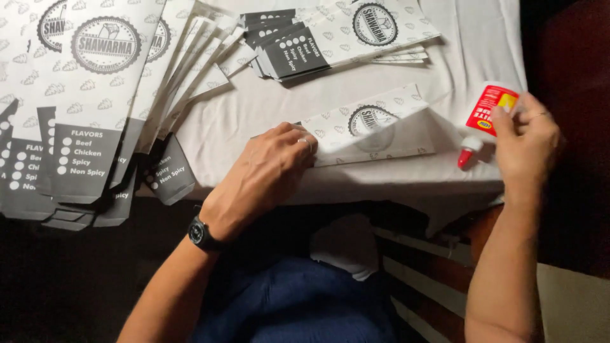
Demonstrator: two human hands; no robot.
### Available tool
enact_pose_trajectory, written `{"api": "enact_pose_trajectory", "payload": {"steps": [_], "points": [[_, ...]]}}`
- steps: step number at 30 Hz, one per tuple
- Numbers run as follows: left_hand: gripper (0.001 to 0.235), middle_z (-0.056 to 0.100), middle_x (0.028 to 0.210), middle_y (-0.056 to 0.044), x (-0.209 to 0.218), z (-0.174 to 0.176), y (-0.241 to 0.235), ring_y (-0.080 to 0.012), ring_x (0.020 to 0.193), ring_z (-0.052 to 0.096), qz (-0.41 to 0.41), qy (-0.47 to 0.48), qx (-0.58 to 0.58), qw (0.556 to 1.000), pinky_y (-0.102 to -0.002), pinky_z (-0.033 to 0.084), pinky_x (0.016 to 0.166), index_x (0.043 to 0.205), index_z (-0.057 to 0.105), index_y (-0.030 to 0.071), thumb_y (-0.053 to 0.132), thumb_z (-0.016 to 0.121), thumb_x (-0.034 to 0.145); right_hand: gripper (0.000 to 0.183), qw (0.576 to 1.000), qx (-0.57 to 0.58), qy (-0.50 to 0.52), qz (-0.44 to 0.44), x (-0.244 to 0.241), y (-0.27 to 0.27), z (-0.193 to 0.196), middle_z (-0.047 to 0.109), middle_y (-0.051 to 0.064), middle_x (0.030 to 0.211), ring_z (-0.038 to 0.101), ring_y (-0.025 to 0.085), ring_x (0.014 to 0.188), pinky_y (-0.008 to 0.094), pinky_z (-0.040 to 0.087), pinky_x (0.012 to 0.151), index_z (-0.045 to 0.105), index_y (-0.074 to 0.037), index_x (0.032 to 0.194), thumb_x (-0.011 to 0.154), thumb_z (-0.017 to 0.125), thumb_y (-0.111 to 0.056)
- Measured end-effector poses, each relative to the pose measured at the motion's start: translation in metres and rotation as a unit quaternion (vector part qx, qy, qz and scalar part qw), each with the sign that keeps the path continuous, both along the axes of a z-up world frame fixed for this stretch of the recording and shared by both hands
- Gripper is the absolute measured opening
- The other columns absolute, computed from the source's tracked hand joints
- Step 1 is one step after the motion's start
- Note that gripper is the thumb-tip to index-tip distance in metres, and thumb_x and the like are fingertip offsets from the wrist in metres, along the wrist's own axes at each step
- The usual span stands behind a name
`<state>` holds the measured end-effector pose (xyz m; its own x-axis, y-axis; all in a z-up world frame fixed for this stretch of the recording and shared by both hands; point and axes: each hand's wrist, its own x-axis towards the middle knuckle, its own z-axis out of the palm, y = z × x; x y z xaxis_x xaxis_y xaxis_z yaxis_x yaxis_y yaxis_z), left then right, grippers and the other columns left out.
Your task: Applying glue to paper shawarma sleeves and pressing them together to assemble the packaging.
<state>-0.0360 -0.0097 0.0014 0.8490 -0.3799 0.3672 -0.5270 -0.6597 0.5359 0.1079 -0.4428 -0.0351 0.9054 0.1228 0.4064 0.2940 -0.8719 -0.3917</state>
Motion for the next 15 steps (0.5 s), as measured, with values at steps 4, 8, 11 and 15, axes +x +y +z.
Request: {"api": "enact_pose_trajectory", "payload": {"steps": [4,8,11,15], "points": [[0.023,0.066,0.109,-0.009,-0.005,-0.011,-0.003,-0.0341,0.113,0.054,0.006,-0.072,0.027,0.997,-0.045,0.047,0.086,0.104,0.066,0.004,0.021,0.077,0.094,0.023,0.966,-0.096,-0.215,0.108,-0.043,0.064,0.045,0.064,0.032,0.118,0.064,0.047,0.105,0.053,0.051,0.092,0.076,0.021,0.121,0.102,0.082,0.011],[0.023,0.060,0.118,-0.013,-0.015,-0.016,-0.006,-0.0369,0.110,0.053,0.045,-0.103,-0.002,0.994,-0.051,0.045,0.091,0.106,0.068,0.004,0.018,0.081,0.092,0.005,0.940,-0.021,-0.116,0.320,-0.066,0.101,0.053,0.069,0.025,0.120,0.066,0.043,0.115,0.051,0.051,0.112,0.076,0.012,0.106,0.102,0.073,0.010],[0.012,0.065,0.117,-0.014,-0.022,-0.020,-0.001,-0.0351,0.103,0.059,0.046,-0.139,0.010,0.989,-0.048,0.048,0.090,0.105,0.070,0.003,0.004,0.069,0.093,0.009,0.912,0.001,-0.091,0.399,-0.065,0.107,0.049,0.072,0.026,0.114,0.069,0.044,0.115,0.045,0.057,0.104,0.074,0.011,0.103,0.095,0.072,0.015],[0.024,0.071,0.117,-0.016,-0.028,-0.022,0.003,-0.0334,0.105,0.066,0.047,-0.148,0.032,0.987,-0.044,0.054,0.082,0.100,0.073,0.002,-0.011,0.056,0.091,0.012,0.907,-0.026,-0.102,0.408,-0.059,0.104,0.042,0.075,0.025,0.108,0.072,0.042,0.111,0.043,0.059,0.100,0.076,0.011,0.100,0.091,0.076,0.018]]}}
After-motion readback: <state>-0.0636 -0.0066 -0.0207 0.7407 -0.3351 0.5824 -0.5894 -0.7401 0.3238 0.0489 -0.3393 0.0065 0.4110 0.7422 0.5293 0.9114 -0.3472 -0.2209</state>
